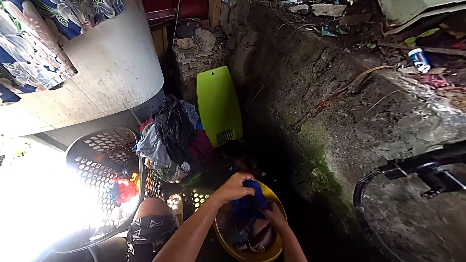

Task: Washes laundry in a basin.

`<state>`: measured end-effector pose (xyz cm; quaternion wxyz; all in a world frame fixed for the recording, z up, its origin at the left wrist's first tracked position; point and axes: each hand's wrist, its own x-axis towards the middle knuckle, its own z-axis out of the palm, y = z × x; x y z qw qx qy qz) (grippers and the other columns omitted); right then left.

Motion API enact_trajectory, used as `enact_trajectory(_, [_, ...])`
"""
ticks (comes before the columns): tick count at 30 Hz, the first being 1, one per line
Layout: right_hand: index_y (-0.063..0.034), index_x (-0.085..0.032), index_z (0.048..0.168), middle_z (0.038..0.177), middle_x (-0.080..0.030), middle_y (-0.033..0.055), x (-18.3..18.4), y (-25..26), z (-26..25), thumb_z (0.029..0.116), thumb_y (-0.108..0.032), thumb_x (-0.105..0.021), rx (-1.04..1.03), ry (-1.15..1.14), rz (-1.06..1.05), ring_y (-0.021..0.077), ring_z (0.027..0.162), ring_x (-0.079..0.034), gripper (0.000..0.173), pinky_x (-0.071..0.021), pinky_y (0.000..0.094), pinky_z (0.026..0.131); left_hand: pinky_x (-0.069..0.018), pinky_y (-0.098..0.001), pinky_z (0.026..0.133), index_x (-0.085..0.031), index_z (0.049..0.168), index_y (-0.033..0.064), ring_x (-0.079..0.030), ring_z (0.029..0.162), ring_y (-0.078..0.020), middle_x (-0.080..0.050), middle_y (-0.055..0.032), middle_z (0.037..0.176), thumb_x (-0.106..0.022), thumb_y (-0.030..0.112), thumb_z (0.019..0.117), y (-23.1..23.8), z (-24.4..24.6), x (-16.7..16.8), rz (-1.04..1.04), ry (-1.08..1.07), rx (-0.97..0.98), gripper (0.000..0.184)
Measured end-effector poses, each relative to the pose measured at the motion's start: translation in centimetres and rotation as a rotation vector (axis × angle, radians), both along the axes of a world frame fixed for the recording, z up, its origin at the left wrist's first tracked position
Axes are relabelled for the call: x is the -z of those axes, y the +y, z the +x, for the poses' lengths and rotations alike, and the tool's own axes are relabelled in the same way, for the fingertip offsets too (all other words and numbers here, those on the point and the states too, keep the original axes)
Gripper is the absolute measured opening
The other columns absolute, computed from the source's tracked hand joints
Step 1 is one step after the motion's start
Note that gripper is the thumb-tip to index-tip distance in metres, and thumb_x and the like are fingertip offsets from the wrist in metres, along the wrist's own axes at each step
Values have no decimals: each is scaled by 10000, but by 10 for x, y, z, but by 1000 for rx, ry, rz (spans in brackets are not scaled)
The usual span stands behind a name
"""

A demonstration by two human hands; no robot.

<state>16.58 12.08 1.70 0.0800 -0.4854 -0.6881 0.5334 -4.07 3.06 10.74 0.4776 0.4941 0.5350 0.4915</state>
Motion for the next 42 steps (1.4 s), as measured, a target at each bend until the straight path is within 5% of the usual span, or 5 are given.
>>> enact_trajectory(10, [-75, -477, 1524, 1534, -468, 260, 83, -39, -25, 1001, -228, -611, -599, -888, 157, 478, 1459, -367, 561, -229, 712, 1163, -409, -701, 1077, -312, 1623, 176, -188, 1512, -557, -86, -238, 1708, -706, -4, 884, 5, 56, 136, -841, 734, 225, 857])
enact_trajectory(24, [64, -642, 1122, 1083, -697, 98, -72, -40, -28, 677, 50, -613, -182, 433, 317, 120, 1022, -664, 446, -553, 308, 911, -473, -670, 876, -477, 1479, 164, -570, 1207, -392, -570, -204, 1386, -453, 547, 1051, -19, 48, 121, -754, -893, -580, 574])
enact_trajectory(31, [65, -420, 1413, 1197, -632, 106, -37, -49, -17, 1027, -125, -335, 440, 831, -39, 110, 1063, -641, 439, -560, 295, 910, -564, -430, 803, -567, 1205, 66, -662, 914, -224, -665, -116, 1012, -388, 277, 1102, -22, 90, 14, -411, -1267, -694, 296])
enact_trajectory(35, [-4, -585, 1060, 932, -676, 83, -94, -67, -37, 1113, -313, -136, 835, 805, -701, 145, 920, -667, 548, -552, 321, 890, -478, -469, 1007, -485, 1412, 37, -562, 1170, -254, -570, -168, 1312, -449, 131, 1068, -27, 105, 10, -342, -1106, -555, 359])
enact_trajectory(42, [123, -546, 1296, 1237, -638, 174, -42, -71, -19, 871, -82, -703, 352, 515, 291, 126, 1124, -621, 498, -526, 303, 995, -513, -539, 949, -502, 1434, 158, -611, 1174, -288, -622, -139, 1308, -282, 669, 1046, -61, 89, 57, -466, -1182, -400, 678])
